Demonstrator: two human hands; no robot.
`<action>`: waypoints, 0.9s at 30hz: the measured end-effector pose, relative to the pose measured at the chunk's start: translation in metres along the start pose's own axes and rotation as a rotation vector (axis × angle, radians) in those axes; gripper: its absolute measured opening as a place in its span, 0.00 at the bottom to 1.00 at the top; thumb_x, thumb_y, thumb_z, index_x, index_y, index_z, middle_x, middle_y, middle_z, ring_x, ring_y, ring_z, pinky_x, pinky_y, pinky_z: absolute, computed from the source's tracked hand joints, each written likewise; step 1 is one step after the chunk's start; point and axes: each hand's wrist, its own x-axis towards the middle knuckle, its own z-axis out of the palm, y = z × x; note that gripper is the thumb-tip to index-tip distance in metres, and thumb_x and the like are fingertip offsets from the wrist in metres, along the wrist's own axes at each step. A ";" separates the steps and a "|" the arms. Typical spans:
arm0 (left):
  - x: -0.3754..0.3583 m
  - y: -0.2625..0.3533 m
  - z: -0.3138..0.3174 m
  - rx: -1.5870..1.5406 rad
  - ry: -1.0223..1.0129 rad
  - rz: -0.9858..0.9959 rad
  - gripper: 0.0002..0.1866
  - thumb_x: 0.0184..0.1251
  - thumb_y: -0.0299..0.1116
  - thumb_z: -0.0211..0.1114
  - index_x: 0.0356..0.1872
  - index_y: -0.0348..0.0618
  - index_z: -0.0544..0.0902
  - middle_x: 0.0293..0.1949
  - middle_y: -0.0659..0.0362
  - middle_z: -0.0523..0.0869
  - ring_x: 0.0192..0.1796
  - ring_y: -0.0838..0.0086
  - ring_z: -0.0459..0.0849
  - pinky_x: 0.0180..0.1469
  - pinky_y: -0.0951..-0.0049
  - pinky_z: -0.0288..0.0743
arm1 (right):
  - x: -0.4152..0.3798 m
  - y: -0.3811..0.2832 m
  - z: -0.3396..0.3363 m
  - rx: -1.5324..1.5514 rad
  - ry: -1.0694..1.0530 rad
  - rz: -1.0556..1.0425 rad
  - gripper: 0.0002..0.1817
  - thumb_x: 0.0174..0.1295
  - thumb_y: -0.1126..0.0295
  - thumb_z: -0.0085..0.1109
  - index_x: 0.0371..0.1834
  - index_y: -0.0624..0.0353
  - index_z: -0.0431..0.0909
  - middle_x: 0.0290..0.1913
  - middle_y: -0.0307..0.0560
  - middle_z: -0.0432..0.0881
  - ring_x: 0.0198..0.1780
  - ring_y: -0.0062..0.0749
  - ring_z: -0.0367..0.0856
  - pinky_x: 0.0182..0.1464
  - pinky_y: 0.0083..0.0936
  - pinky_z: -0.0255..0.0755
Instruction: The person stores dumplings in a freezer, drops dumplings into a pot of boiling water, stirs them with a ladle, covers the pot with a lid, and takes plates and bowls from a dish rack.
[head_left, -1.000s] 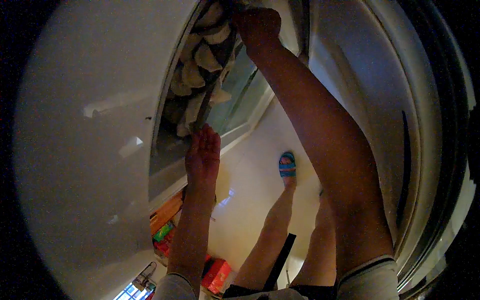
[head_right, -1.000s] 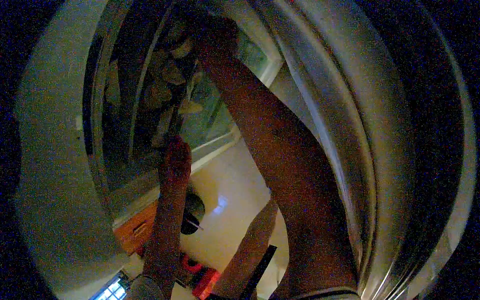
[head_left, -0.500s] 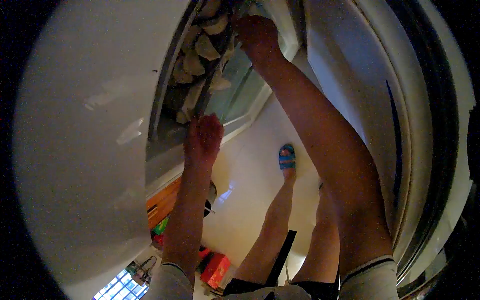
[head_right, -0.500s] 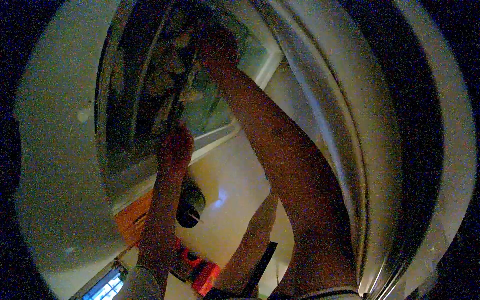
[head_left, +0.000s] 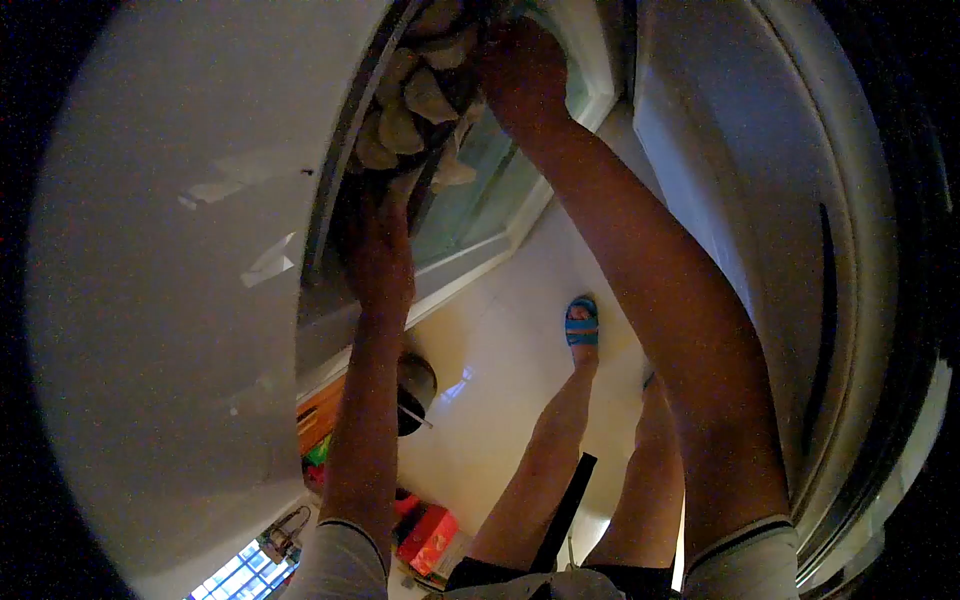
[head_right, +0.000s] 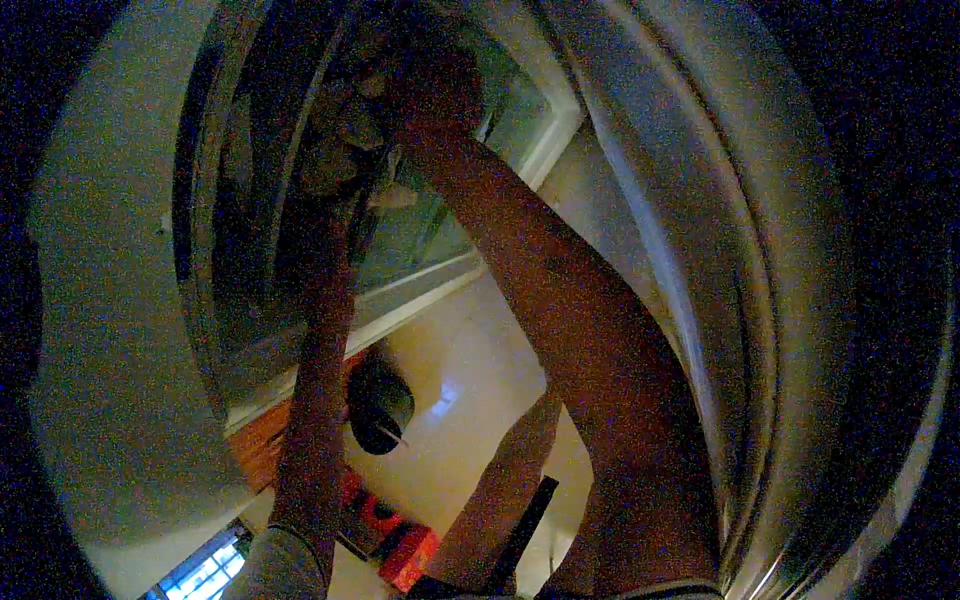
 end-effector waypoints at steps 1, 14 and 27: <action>0.005 0.002 0.001 0.012 0.014 0.025 0.26 0.75 0.45 0.50 0.62 0.33 0.71 0.64 0.39 0.71 0.66 0.45 0.68 0.70 0.55 0.59 | 0.002 0.003 -0.002 0.013 0.007 0.013 0.14 0.54 0.61 0.61 0.39 0.57 0.83 0.37 0.53 0.85 0.42 0.47 0.84 0.47 0.39 0.76; 0.010 0.000 0.013 -0.210 -0.015 -0.116 0.25 0.73 0.45 0.53 0.61 0.36 0.73 0.63 0.41 0.73 0.64 0.44 0.69 0.69 0.52 0.60 | 0.008 -0.030 -0.023 -0.129 -0.096 -0.177 0.16 0.55 0.62 0.64 0.39 0.65 0.81 0.41 0.58 0.82 0.44 0.49 0.81 0.45 0.39 0.75; 0.007 -0.016 0.014 -0.326 0.131 -0.146 0.18 0.74 0.30 0.51 0.60 0.34 0.74 0.62 0.44 0.75 0.64 0.52 0.73 0.67 0.60 0.64 | 0.004 -0.004 0.023 -0.344 -0.146 -0.270 0.23 0.53 0.58 0.68 0.43 0.67 0.80 0.43 0.58 0.80 0.46 0.50 0.78 0.52 0.37 0.73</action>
